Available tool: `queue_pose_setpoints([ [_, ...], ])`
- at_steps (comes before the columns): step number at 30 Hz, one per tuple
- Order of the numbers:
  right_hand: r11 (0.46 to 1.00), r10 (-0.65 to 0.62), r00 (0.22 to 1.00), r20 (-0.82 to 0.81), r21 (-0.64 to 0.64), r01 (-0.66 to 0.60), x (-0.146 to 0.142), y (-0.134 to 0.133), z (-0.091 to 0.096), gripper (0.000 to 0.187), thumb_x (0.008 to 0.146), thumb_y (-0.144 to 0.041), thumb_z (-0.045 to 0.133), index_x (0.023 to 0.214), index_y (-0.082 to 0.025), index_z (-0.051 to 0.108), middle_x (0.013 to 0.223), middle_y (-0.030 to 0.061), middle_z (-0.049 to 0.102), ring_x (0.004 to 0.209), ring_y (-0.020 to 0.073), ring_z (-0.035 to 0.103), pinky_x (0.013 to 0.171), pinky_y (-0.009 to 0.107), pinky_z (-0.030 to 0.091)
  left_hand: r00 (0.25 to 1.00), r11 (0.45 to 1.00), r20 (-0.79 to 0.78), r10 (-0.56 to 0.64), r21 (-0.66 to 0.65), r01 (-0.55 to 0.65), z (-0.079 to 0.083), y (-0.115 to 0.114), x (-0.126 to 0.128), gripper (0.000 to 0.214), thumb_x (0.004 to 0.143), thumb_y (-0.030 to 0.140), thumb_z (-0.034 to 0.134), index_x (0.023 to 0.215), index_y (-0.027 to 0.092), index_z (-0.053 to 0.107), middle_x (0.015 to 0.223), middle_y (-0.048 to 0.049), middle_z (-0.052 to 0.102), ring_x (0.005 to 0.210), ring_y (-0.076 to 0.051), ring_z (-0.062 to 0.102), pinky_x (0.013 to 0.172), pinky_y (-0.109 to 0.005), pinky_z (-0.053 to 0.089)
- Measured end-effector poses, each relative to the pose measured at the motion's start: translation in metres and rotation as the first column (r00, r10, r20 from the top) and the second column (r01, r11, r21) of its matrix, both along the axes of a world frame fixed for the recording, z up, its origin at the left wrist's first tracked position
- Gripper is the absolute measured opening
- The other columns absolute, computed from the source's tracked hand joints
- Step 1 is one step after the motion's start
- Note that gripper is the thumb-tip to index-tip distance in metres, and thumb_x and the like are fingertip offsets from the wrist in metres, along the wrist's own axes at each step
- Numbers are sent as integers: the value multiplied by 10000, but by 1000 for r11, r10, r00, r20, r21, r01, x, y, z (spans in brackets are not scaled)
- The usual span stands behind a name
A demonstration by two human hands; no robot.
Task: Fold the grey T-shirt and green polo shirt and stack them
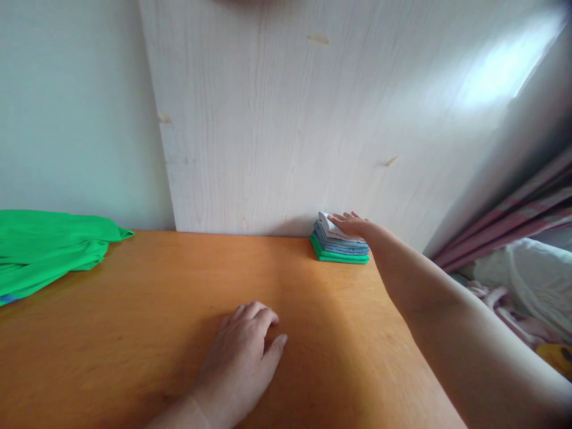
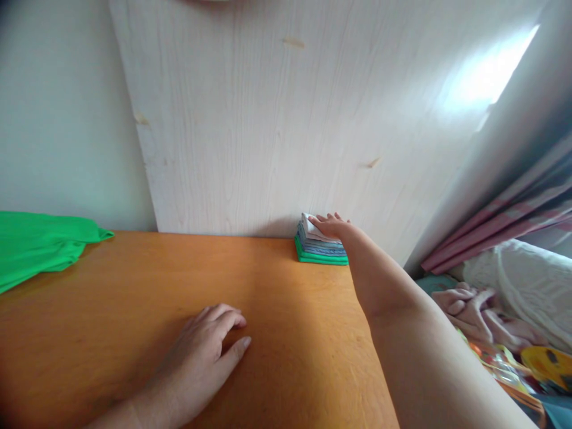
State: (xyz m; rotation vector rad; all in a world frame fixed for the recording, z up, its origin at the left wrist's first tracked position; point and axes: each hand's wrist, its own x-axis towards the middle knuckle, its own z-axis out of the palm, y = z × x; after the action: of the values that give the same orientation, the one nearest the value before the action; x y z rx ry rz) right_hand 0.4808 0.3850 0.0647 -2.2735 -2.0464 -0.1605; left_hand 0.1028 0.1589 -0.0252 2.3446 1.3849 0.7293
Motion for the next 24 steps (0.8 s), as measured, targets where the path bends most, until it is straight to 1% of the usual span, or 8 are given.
queue_pose_setpoints([
  [3, 997, -45, 999, 3, -62, 46, -5, -1, 8, 712, 916, -754, 165, 1514, -412, 345, 1589, 73, 334, 1475, 404, 189, 1065, 779, 164, 1000, 1000, 10, 0, -7, 0, 1, -1, 1, 115, 862, 328, 610, 938, 246, 637, 1027, -33, 638, 981, -227, 554, 863, -366, 387],
  [6, 994, -81, 996, 34, -68, 83, -11, -1, 20, 751, 916, -756, 137, 1516, -365, 363, 1593, 96, 321, 1476, 418, 168, 1056, 806, 75, 1000, 1000, 15, -5, -9, 5, 2, -2, 1, 105, 862, 326, 608, 919, 242, 633, 1011, -35, 635, 971, -228, 548, 850, -364, 384],
  [8, 996, -84, 993, 82, -26, 87, -18, 0, 27, 700, 951, -695, 149, 1513, -343, 371, 1584, 101, 340, 1471, 425, 173, 1038, 823, 27, 1000, 1000, 16, -5, -11, 5, 3, -2, 1, 104, 862, 327, 606, 911, 239, 632, 1006, -39, 634, 969, -230, 546, 847, -364, 382],
  [11, 1000, -14, 993, 117, 14, 12, -29, 1, 33, 584, 1003, -560, 143, 1508, -367, 363, 1581, 64, 353, 1465, 403, 209, 1035, 824, 11, 1000, 1000, 14, -2, -13, 3, 3, -2, 1, 106, 864, 329, 602, 912, 239, 631, 1006, -38, 631, 969, -228, 544, 852, -366, 380],
  [14, 1000, 24, 996, 87, -22, -22, -40, 1, 31, 584, 1001, -562, 113, 1524, -398, 316, 1608, 24, 303, 1474, 393, 194, 1049, 814, 75, 1000, 1000, 12, -1, -9, 2, 3, -1, 1, 105, 866, 325, 599, 922, 242, 628, 1015, -32, 628, 978, -227, 540, 863, -366, 379],
  [18, 996, 18, 999, 47, -93, -13, -45, -2, 22, 643, 977, -624, 92, 1536, -386, 304, 1611, 29, 292, 1470, 394, 211, 1073, 774, 167, 1000, 1000, 6, 0, -17, 0, 4, -2, 1, 101, 866, 318, 595, 924, 242, 629, 1021, -31, 628, 985, -225, 544, 864, -363, 380],
  [21, 992, 30, 999, 32, -120, -26, -44, -3, 16, 625, 985, -615, 124, 1536, -385, 309, 1609, 30, 296, 1467, 385, 229, 1096, 755, 139, 1000, 1000, 4, 2, -19, -2, 5, -3, 1, 105, 864, 316, 598, 931, 242, 632, 1027, -35, 630, 989, -224, 547, 863, -363, 383],
  [24, 993, 40, 999, 18, -116, -38, -45, -4, 12, 592, 999, -583, 160, 1539, -387, 303, 1609, 36, 297, 1473, 381, 210, 1109, 748, 98, 1000, 1000, 9, 0, -23, 0, 5, -4, 1, 112, 861, 307, 601, 946, 242, 635, 1043, -38, 634, 1003, -227, 550, 873, -367, 388],
])
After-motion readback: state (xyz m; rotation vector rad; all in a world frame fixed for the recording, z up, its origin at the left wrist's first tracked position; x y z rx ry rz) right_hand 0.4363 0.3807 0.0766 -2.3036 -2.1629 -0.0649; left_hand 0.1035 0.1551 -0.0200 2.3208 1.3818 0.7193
